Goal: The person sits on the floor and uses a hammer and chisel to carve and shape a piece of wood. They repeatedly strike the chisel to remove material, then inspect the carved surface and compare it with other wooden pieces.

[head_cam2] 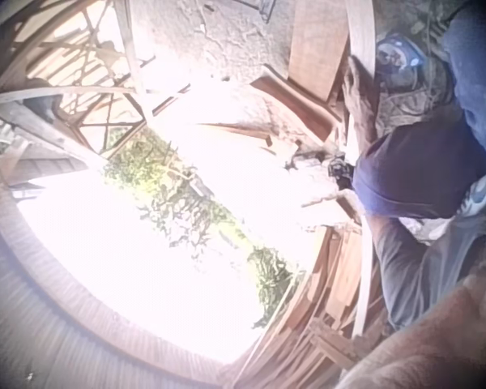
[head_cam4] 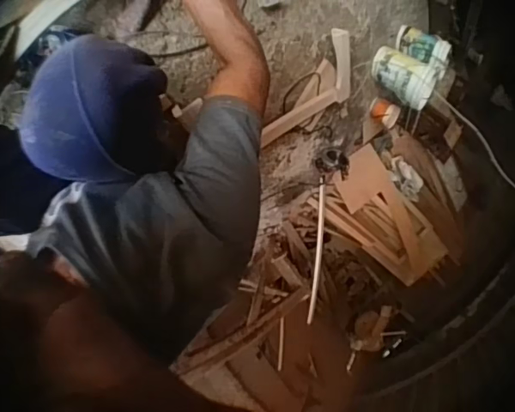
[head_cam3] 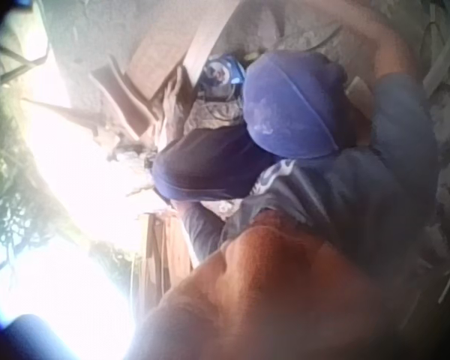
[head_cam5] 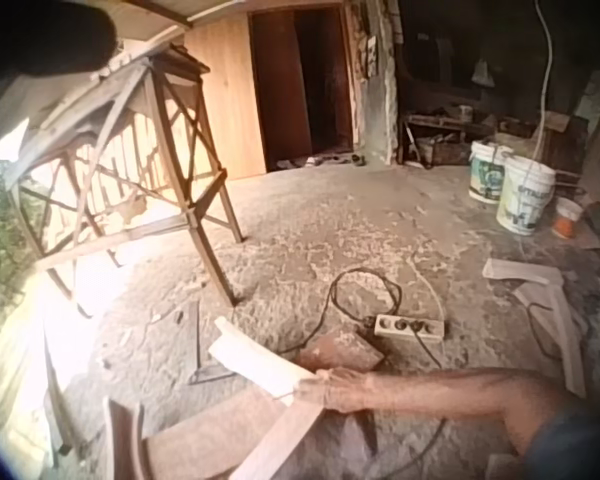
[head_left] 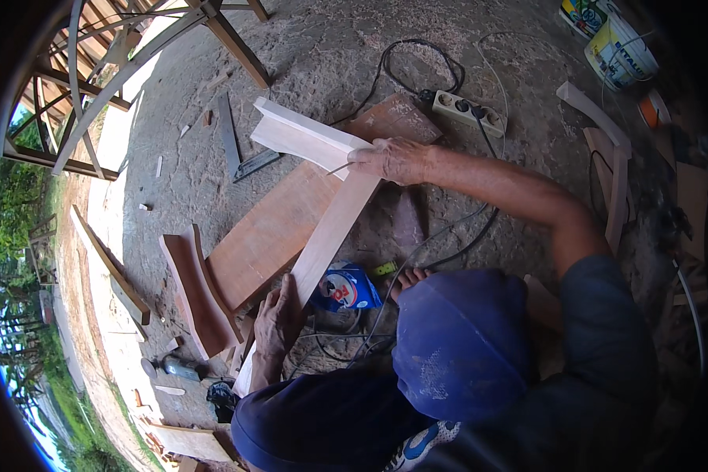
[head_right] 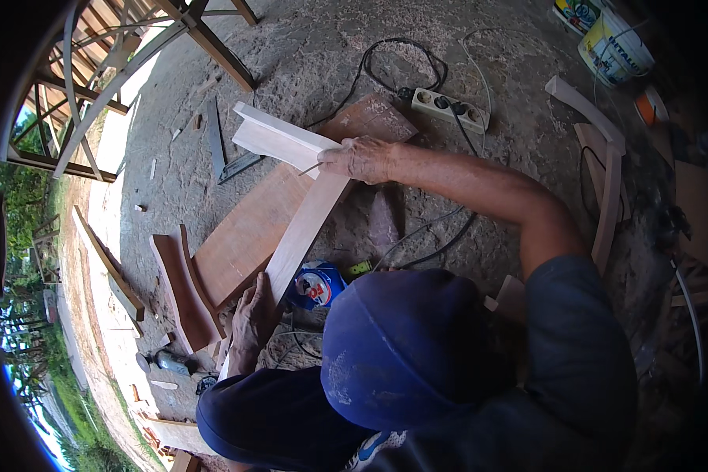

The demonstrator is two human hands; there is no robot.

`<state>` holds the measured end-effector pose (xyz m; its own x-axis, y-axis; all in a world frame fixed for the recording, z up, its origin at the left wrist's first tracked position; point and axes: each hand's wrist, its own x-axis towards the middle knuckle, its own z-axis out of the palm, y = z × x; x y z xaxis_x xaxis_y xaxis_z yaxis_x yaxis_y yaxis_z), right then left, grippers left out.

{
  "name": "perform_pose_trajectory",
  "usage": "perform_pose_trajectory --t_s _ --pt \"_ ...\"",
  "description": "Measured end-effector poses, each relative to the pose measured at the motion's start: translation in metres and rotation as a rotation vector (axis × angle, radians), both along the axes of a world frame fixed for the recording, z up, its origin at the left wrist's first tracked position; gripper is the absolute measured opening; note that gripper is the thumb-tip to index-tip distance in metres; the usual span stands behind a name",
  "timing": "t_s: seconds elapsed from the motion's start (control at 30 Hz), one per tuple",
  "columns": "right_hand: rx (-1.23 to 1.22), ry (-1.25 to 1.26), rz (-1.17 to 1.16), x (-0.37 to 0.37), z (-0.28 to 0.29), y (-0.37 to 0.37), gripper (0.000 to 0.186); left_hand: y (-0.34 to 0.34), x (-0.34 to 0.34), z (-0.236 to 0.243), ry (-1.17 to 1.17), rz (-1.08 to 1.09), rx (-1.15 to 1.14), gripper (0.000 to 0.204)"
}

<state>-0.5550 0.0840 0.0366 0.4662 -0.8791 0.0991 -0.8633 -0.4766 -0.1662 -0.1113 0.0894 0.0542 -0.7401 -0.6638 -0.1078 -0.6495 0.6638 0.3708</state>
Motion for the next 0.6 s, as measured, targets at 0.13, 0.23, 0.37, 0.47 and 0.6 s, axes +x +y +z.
perform_pose_trajectory --t_s 0.13,0.23,0.37,0.47,0.6 --pt "0.05 0.008 0.035 0.002 0.013 -0.001 0.053 0.002 -0.003 0.004 -0.052 0.033 0.023 0.081" --pt "-0.003 0.045 0.027 0.001 0.042 -0.003 0.051 0.002 -0.002 0.001 -0.025 0.021 0.011 0.08" --pt "-0.038 0.004 -0.045 0.006 0.091 -0.019 0.042 -0.001 0.006 -0.007 -0.014 0.017 0.009 0.082" --pt "0.161 -0.018 -0.234 0.027 0.112 -0.021 0.04 -0.001 0.005 -0.001 -0.03 0.015 0.015 0.084" --pt "0.267 0.148 -0.209 0.038 0.113 -0.035 0.048 -0.001 0.003 0.005 -0.062 0.011 0.013 0.087"
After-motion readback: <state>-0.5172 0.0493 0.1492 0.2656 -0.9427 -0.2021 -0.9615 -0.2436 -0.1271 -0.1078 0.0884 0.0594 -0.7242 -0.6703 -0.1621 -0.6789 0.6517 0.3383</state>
